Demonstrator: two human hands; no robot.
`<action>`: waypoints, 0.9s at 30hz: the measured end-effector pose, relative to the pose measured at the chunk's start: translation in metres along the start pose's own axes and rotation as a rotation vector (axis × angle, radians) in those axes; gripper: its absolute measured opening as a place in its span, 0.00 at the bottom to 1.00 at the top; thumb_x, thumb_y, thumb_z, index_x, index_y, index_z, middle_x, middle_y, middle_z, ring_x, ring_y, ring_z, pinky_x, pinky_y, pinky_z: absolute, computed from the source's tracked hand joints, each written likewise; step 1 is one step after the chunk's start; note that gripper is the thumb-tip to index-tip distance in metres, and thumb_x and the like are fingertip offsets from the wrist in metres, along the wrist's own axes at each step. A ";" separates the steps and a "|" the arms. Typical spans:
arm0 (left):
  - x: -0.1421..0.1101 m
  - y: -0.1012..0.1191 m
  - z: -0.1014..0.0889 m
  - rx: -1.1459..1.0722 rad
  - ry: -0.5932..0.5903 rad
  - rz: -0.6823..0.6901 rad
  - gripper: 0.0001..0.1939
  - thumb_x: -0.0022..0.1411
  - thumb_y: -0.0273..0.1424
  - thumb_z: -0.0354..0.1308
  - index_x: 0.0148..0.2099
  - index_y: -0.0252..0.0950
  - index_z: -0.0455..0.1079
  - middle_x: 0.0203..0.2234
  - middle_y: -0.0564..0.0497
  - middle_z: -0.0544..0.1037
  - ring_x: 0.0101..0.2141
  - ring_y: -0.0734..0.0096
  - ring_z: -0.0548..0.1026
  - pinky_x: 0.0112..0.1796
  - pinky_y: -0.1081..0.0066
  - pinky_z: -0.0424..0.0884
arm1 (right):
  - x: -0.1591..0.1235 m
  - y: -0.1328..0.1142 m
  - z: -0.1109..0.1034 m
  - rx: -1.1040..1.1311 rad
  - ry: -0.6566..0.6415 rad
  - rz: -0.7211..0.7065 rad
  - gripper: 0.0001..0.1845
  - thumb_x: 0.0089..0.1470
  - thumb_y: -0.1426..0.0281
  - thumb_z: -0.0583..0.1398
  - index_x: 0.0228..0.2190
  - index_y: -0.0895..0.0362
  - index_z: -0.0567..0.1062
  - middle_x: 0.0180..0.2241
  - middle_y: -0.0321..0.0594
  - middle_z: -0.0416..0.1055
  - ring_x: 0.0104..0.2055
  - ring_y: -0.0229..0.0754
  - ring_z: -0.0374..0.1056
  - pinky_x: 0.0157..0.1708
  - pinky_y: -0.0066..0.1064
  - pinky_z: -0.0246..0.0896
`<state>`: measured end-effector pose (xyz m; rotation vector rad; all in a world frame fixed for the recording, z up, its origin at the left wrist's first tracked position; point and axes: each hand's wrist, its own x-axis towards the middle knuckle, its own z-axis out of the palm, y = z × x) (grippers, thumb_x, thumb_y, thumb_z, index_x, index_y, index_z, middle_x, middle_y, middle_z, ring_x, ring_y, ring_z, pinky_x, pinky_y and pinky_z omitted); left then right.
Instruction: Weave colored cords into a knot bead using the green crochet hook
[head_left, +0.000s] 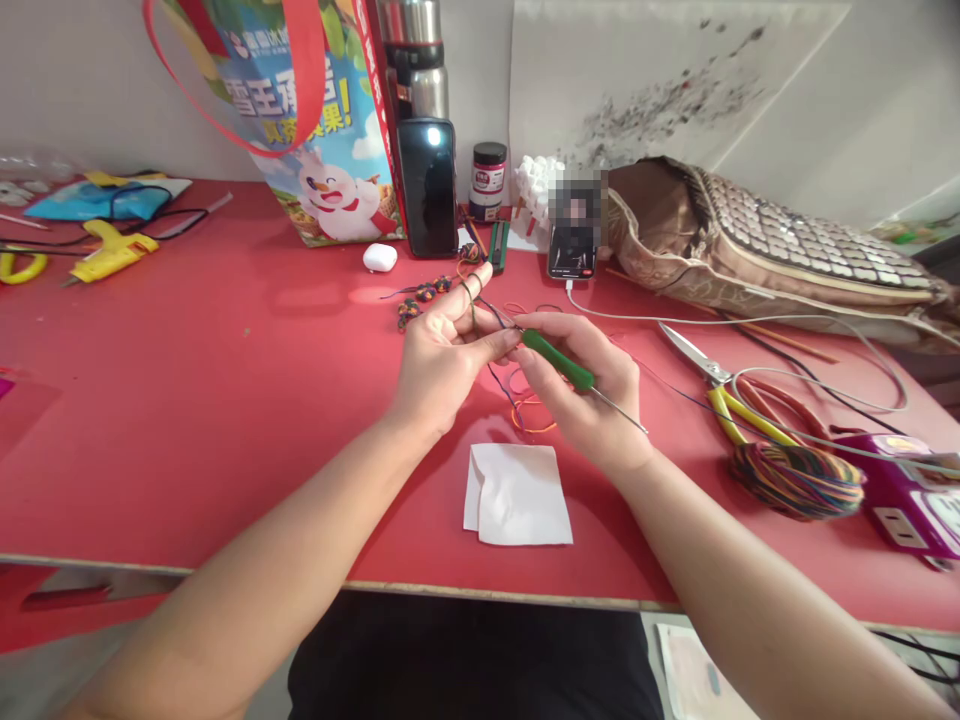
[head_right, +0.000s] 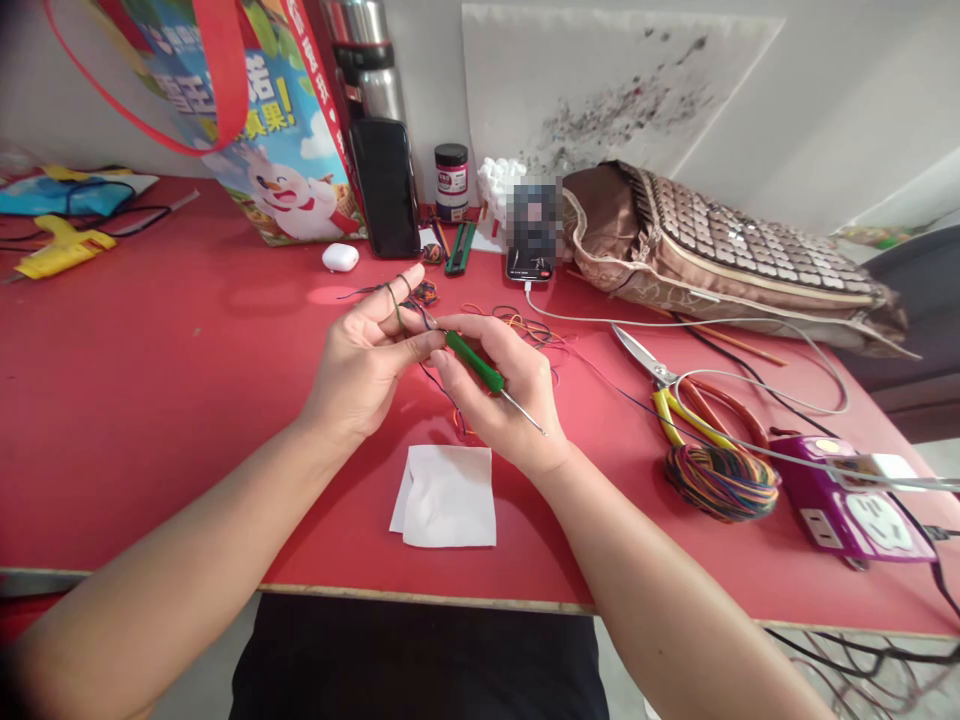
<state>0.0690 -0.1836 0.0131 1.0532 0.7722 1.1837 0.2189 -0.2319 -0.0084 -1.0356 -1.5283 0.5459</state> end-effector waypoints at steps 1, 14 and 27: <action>0.000 0.000 -0.001 -0.010 -0.007 -0.012 0.36 0.50 0.24 0.76 0.62 0.39 0.76 0.25 0.58 0.81 0.30 0.72 0.78 0.39 0.68 0.77 | 0.001 0.000 0.000 0.002 0.003 0.001 0.10 0.66 0.67 0.64 0.48 0.54 0.80 0.41 0.42 0.80 0.40 0.43 0.77 0.43 0.39 0.74; 0.005 -0.004 -0.006 -0.162 0.017 -0.113 0.29 0.54 0.21 0.72 0.57 0.42 0.79 0.26 0.59 0.79 0.31 0.75 0.79 0.43 0.69 0.76 | 0.008 -0.001 0.000 0.379 -0.070 0.372 0.19 0.65 0.55 0.64 0.50 0.51 0.82 0.36 0.37 0.79 0.26 0.35 0.73 0.24 0.28 0.72; 0.008 0.011 -0.011 -0.158 0.060 -0.078 0.18 0.55 0.21 0.70 0.48 0.43 0.82 0.24 0.59 0.79 0.27 0.77 0.76 0.37 0.73 0.75 | -0.001 0.005 0.010 0.041 -0.388 0.176 0.10 0.65 0.67 0.60 0.31 0.56 0.77 0.22 0.32 0.71 0.22 0.33 0.61 0.25 0.27 0.58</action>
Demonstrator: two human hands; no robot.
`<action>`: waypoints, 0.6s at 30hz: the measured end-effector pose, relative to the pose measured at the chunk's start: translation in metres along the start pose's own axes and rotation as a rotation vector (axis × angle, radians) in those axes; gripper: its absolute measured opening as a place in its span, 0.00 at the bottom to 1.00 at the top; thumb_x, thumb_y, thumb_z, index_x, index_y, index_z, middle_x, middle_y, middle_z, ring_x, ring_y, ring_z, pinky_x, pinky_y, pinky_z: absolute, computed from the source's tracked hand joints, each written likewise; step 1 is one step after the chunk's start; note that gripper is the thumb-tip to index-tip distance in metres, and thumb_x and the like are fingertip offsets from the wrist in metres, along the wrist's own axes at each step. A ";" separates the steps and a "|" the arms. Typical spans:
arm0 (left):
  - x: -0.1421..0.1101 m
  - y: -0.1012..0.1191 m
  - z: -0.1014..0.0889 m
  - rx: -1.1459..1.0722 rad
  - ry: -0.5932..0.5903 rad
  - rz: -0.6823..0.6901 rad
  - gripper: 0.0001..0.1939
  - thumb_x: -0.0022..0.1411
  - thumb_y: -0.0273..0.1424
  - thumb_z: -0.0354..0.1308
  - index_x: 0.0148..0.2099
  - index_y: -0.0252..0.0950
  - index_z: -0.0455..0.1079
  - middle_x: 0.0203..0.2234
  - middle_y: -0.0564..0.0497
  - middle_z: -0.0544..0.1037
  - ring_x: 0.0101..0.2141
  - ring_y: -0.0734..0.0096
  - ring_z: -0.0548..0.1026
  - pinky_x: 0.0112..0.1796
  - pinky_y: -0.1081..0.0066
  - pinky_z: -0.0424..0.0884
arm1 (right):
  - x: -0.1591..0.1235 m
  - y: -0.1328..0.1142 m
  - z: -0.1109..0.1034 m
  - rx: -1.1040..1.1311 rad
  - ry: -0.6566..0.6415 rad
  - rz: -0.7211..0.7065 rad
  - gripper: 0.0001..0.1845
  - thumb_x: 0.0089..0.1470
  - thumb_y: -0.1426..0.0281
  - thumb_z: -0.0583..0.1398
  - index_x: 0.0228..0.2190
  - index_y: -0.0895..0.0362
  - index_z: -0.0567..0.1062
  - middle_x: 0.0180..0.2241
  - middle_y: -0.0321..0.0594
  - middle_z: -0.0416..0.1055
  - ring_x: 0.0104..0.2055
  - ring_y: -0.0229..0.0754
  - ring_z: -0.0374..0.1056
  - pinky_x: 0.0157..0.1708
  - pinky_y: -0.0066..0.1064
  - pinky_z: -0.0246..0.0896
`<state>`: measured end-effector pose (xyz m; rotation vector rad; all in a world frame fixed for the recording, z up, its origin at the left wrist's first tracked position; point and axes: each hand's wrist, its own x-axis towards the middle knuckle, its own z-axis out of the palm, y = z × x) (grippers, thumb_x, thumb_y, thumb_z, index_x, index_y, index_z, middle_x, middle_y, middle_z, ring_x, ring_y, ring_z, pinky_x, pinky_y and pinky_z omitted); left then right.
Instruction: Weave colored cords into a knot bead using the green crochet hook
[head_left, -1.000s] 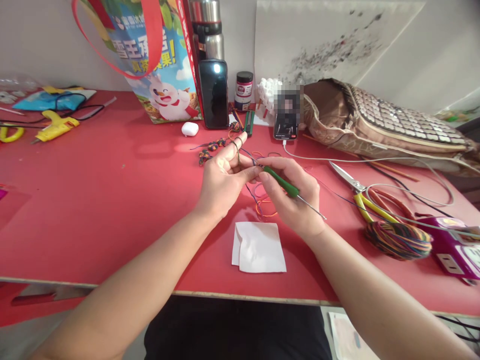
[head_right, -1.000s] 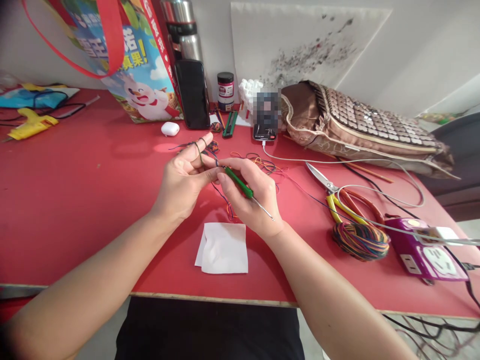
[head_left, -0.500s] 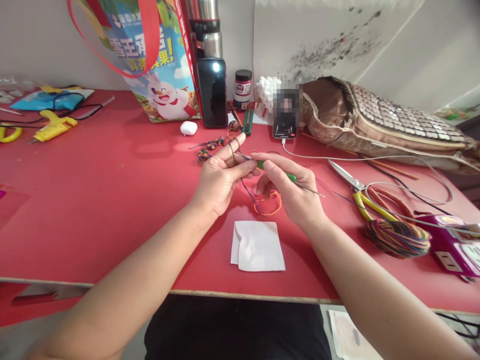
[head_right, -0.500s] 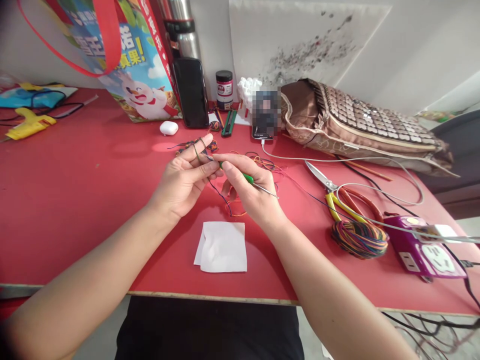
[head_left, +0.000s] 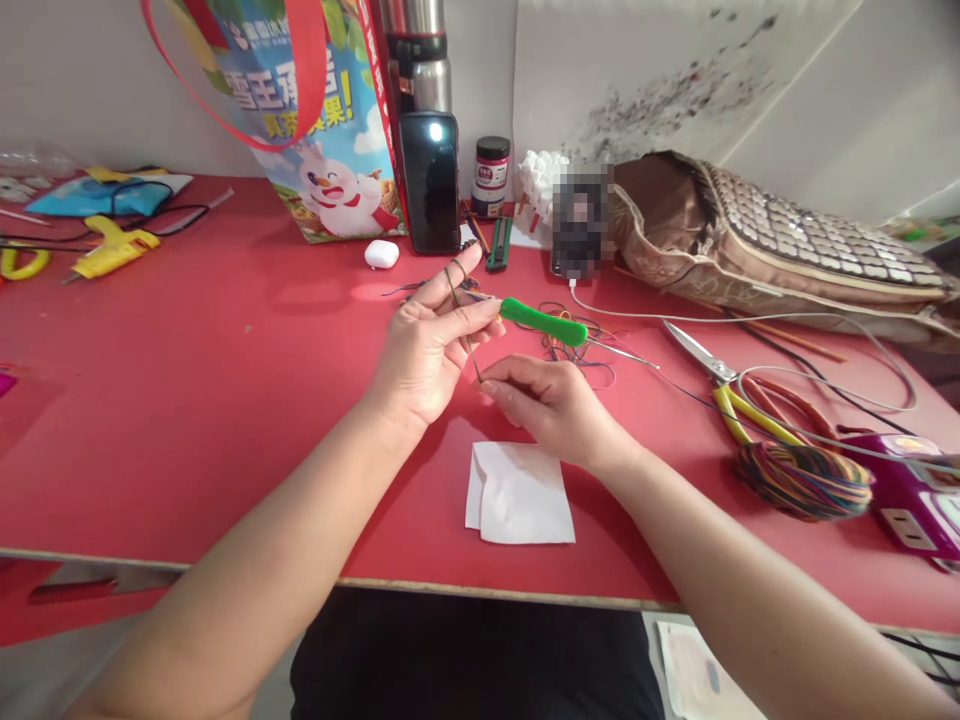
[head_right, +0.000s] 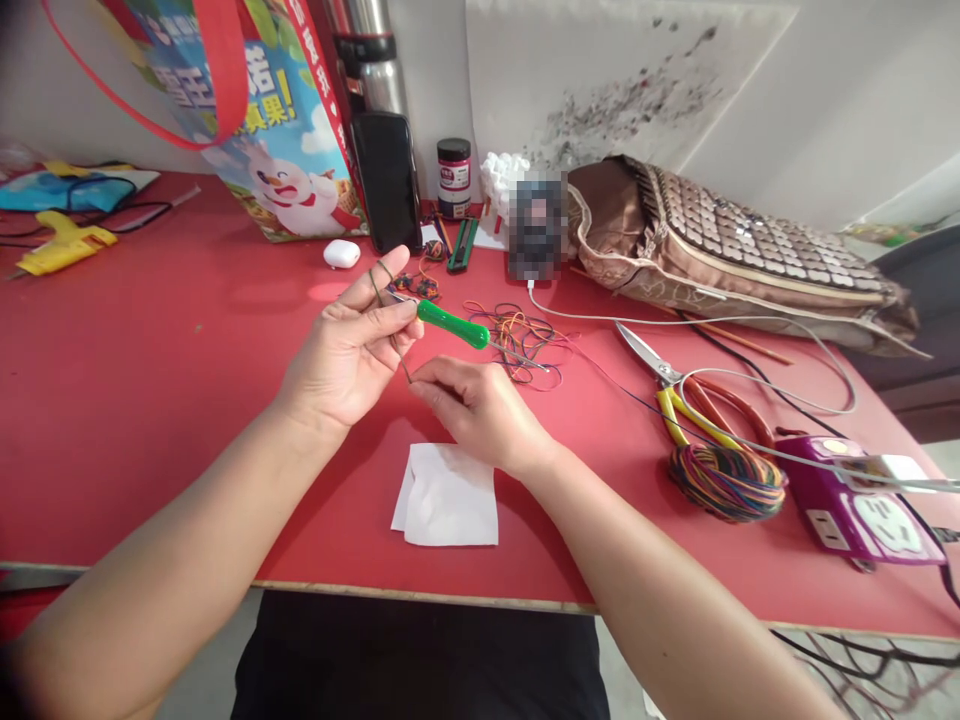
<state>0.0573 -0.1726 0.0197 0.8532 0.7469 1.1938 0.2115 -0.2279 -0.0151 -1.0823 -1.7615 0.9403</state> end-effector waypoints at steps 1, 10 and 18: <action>0.000 0.000 0.000 -0.002 0.002 -0.009 0.17 0.56 0.21 0.70 0.46 0.43 0.83 0.24 0.59 0.78 0.27 0.78 0.76 0.37 0.73 0.74 | -0.001 0.000 -0.002 -0.080 -0.037 -0.041 0.09 0.65 0.69 0.60 0.32 0.56 0.78 0.24 0.33 0.73 0.24 0.33 0.63 0.26 0.27 0.58; 0.001 0.003 0.000 0.014 0.008 -0.105 0.17 0.52 0.18 0.72 0.44 0.39 0.83 0.21 0.59 0.73 0.21 0.82 0.62 0.23 0.74 0.62 | -0.001 0.003 -0.017 -0.157 -0.117 0.054 0.06 0.63 0.66 0.65 0.37 0.55 0.81 0.31 0.36 0.79 0.26 0.35 0.68 0.28 0.29 0.62; -0.010 -0.004 0.007 0.088 -0.086 0.023 0.21 0.49 0.21 0.75 0.47 0.40 0.83 0.24 0.57 0.77 0.33 0.73 0.76 0.45 0.68 0.75 | -0.006 -0.012 -0.019 -0.190 0.358 -0.248 0.15 0.62 0.65 0.67 0.50 0.50 0.77 0.35 0.37 0.79 0.30 0.39 0.73 0.31 0.33 0.71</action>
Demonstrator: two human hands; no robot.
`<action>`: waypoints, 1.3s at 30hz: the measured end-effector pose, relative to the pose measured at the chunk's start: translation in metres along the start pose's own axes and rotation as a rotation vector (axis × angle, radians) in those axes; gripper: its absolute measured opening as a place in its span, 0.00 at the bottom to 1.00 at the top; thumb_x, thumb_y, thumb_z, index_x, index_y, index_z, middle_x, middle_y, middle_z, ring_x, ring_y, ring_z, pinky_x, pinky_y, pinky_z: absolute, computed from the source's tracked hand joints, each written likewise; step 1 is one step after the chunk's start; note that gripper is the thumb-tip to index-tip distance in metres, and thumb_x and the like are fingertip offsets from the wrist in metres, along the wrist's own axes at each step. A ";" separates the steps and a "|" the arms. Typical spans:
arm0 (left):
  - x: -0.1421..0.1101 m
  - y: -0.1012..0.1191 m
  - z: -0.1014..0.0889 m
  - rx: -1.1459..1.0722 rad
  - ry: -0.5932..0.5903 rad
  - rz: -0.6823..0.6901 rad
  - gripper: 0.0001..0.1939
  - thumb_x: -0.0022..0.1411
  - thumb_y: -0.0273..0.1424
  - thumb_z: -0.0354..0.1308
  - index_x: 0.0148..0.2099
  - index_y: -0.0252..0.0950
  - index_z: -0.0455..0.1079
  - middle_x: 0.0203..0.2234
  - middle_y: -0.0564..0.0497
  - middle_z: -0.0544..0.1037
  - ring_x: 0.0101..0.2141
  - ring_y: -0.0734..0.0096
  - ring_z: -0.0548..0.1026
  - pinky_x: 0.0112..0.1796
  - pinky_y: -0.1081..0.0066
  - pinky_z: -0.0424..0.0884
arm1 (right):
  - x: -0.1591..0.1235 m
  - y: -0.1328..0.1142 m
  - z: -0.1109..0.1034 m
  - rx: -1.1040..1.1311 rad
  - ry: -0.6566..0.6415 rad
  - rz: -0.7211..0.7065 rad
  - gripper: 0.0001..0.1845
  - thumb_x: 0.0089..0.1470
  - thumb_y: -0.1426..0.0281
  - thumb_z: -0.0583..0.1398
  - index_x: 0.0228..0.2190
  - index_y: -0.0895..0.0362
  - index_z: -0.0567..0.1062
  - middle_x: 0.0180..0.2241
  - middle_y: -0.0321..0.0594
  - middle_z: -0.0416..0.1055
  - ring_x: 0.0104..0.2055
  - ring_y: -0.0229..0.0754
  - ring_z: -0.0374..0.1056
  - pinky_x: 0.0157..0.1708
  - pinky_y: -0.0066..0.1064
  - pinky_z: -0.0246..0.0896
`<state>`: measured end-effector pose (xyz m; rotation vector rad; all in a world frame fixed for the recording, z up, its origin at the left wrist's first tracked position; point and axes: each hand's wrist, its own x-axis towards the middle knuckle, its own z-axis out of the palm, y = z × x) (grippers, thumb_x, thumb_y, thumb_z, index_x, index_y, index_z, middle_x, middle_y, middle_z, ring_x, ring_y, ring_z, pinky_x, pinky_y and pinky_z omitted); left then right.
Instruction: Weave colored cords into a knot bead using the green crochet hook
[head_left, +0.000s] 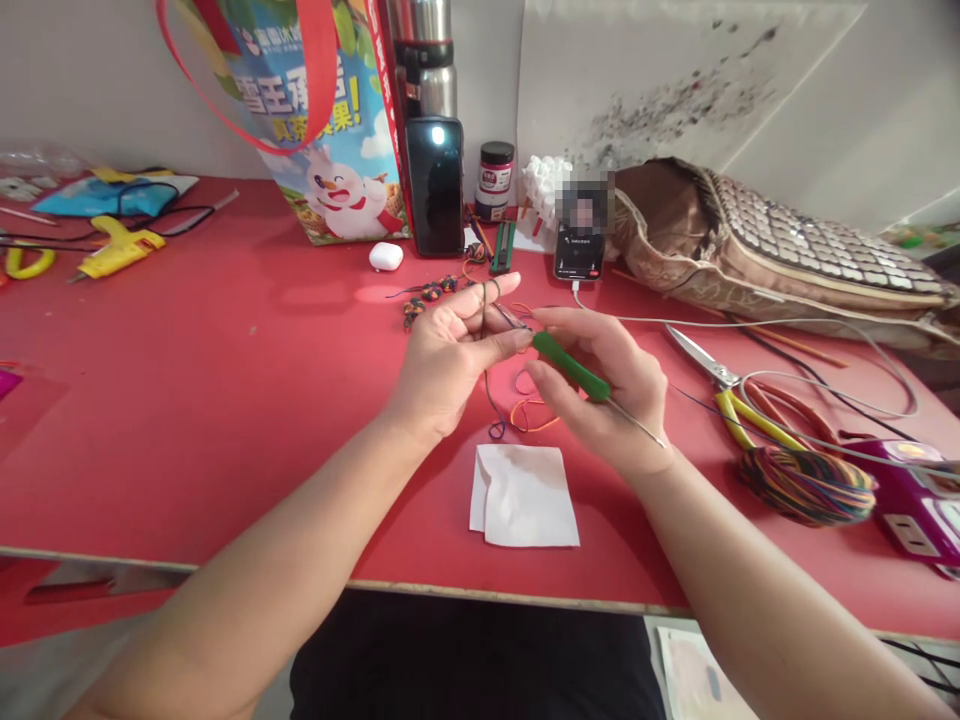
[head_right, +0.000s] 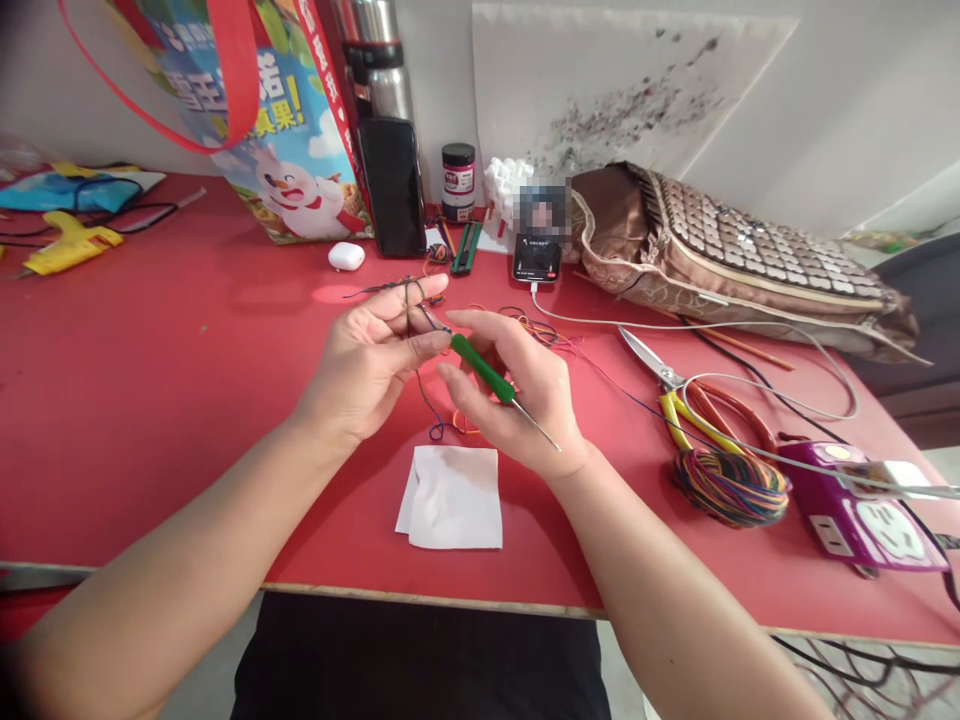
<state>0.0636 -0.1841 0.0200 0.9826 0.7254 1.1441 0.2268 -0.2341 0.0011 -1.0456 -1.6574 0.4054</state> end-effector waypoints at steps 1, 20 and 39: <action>-0.001 -0.001 0.001 0.014 -0.013 0.011 0.21 0.50 0.22 0.75 0.48 0.40 0.83 0.25 0.57 0.78 0.34 0.72 0.76 0.47 0.67 0.75 | -0.001 -0.003 0.001 -0.035 0.028 -0.035 0.11 0.64 0.68 0.65 0.48 0.50 0.78 0.34 0.37 0.80 0.29 0.39 0.73 0.31 0.33 0.71; 0.003 -0.010 -0.002 0.157 -0.047 0.128 0.23 0.49 0.26 0.78 0.49 0.43 0.84 0.26 0.56 0.79 0.33 0.71 0.75 0.42 0.67 0.75 | -0.002 -0.008 0.009 -0.053 0.122 0.030 0.08 0.63 0.75 0.60 0.41 0.55 0.79 0.29 0.34 0.78 0.25 0.35 0.70 0.27 0.29 0.68; 0.008 -0.002 -0.012 0.032 -0.134 0.148 0.23 0.57 0.25 0.74 0.55 0.43 0.81 0.31 0.54 0.83 0.43 0.64 0.82 0.50 0.64 0.75 | -0.003 -0.008 0.016 0.403 0.181 0.095 0.05 0.67 0.68 0.64 0.44 0.53 0.80 0.29 0.33 0.75 0.23 0.34 0.68 0.23 0.29 0.66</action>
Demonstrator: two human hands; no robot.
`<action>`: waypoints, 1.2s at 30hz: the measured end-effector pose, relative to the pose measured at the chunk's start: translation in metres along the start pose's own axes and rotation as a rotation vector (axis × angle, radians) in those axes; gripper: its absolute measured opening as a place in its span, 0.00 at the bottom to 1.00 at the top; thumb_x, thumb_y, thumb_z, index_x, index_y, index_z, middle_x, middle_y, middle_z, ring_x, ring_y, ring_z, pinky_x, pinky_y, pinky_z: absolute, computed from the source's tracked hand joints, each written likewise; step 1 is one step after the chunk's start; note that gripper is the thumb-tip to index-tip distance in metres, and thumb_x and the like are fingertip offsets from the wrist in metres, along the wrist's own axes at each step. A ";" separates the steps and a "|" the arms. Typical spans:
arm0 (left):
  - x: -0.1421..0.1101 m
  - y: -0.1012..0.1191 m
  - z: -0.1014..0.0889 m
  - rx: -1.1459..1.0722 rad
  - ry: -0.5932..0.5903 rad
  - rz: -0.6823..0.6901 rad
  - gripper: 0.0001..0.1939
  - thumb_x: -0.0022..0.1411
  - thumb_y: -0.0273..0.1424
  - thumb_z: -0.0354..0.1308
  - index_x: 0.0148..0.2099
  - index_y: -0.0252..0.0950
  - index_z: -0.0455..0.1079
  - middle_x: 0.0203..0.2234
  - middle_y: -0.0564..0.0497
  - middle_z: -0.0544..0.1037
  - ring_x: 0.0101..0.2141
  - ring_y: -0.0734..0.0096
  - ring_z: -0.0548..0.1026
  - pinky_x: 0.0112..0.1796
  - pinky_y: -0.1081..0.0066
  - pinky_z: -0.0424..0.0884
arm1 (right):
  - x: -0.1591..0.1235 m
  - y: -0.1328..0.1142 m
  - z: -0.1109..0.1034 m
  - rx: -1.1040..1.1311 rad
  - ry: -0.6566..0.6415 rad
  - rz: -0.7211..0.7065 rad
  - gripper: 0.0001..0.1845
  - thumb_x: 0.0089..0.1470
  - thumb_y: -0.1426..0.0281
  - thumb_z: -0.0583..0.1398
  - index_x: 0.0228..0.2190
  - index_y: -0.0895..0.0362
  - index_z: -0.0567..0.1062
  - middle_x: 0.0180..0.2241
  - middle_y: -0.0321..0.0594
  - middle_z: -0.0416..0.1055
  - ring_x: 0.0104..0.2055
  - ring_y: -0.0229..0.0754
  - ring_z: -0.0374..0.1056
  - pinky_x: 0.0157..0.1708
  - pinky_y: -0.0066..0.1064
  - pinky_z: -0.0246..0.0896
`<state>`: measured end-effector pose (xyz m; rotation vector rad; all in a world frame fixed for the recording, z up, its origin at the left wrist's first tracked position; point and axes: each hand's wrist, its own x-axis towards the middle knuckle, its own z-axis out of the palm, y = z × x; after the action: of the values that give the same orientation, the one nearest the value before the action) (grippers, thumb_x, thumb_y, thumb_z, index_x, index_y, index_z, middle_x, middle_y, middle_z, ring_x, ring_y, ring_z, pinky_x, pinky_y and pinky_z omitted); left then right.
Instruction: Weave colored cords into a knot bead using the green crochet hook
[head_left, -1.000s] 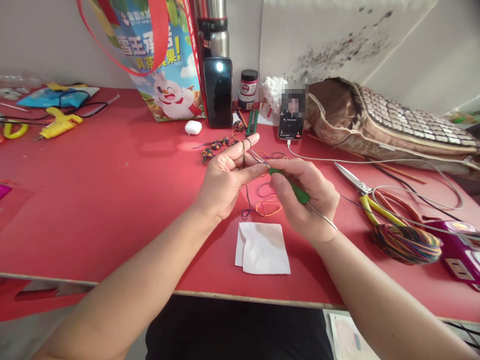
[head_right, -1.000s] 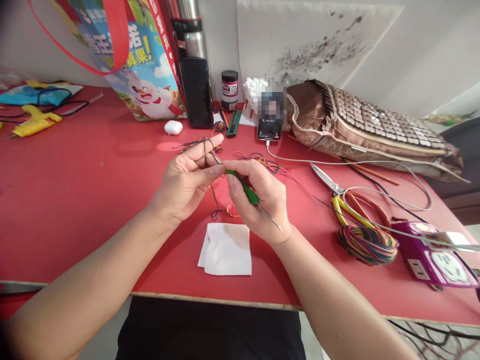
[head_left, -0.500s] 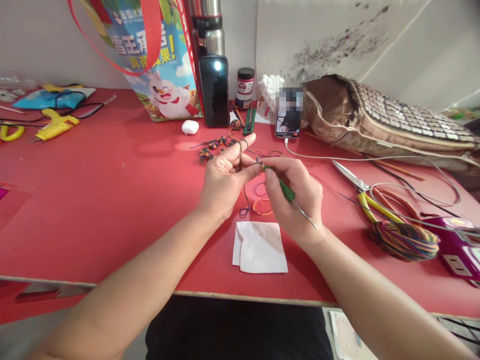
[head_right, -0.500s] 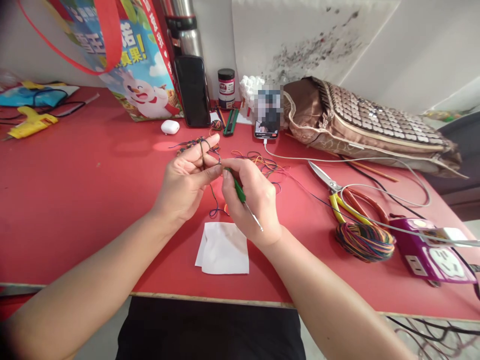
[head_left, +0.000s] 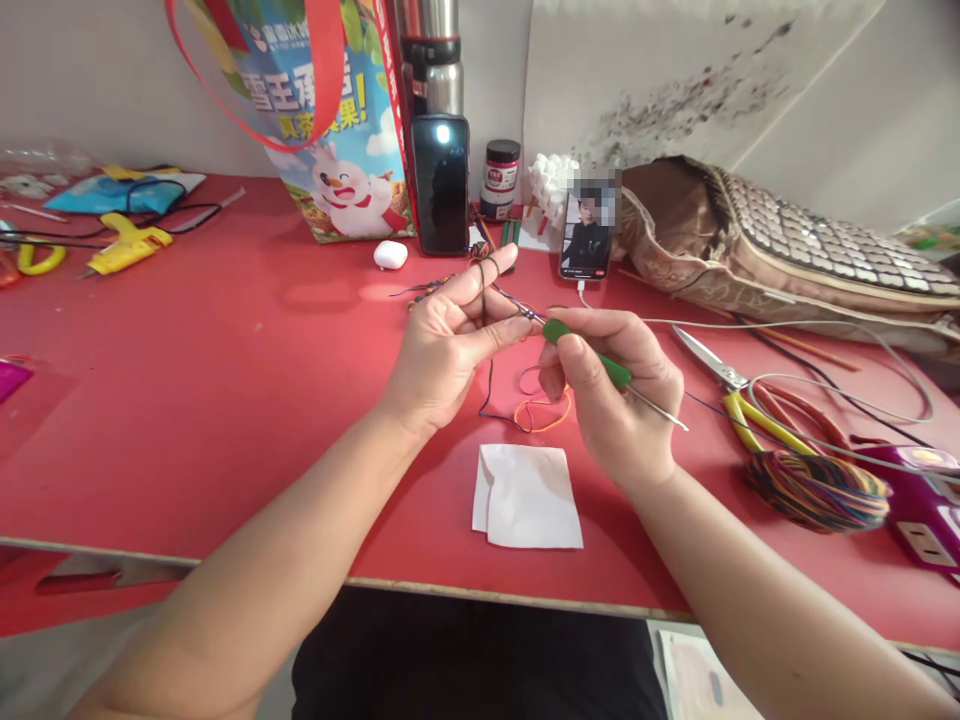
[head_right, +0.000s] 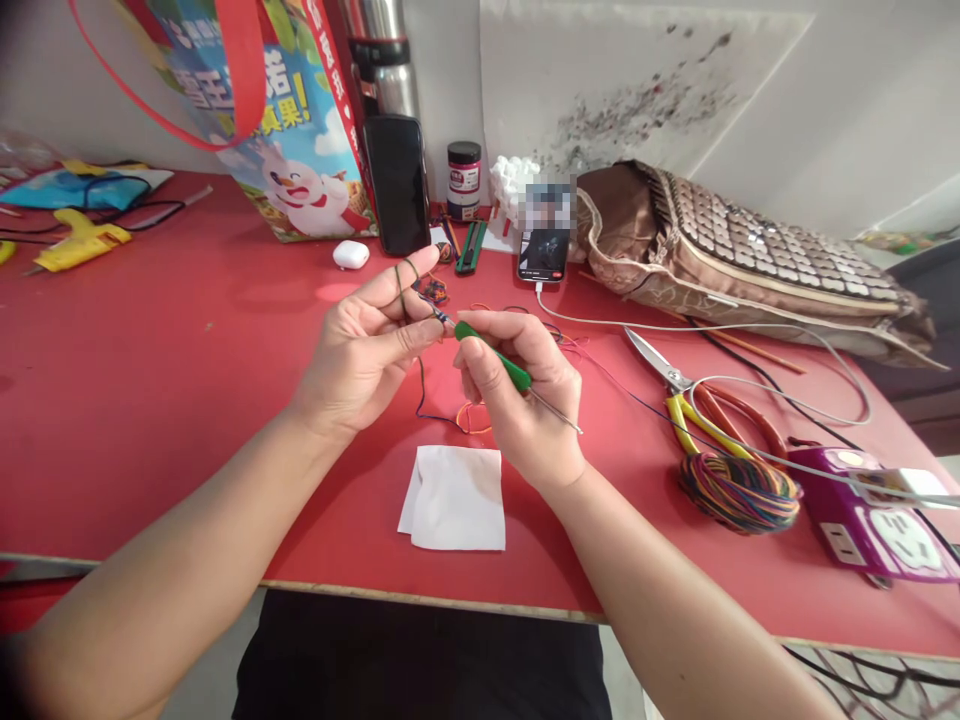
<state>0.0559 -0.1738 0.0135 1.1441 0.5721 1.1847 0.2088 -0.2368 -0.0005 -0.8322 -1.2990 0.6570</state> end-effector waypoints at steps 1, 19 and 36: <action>0.000 -0.001 0.000 -0.011 -0.003 0.002 0.23 0.57 0.25 0.74 0.55 0.44 0.81 0.32 0.54 0.83 0.43 0.65 0.83 0.51 0.64 0.75 | 0.000 0.000 0.001 0.015 0.005 0.006 0.05 0.67 0.68 0.64 0.43 0.53 0.80 0.28 0.33 0.75 0.23 0.34 0.68 0.23 0.29 0.66; 0.001 -0.002 0.001 -0.214 0.026 -0.132 0.19 0.58 0.19 0.69 0.49 0.44 0.81 0.26 0.58 0.79 0.36 0.73 0.81 0.35 0.73 0.72 | 0.002 0.009 -0.002 0.236 0.026 0.205 0.09 0.63 0.60 0.68 0.42 0.51 0.82 0.30 0.33 0.76 0.24 0.34 0.69 0.24 0.28 0.67; 0.001 0.002 -0.003 -0.127 -0.012 -0.123 0.20 0.57 0.24 0.72 0.50 0.46 0.82 0.27 0.55 0.78 0.38 0.67 0.81 0.37 0.68 0.73 | 0.009 0.005 -0.008 0.317 -0.009 0.253 0.10 0.60 0.60 0.71 0.40 0.51 0.83 0.28 0.33 0.74 0.22 0.33 0.64 0.22 0.29 0.64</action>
<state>0.0529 -0.1715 0.0143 0.9932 0.5426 1.0925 0.2187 -0.2282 -0.0007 -0.7365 -1.0690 1.0389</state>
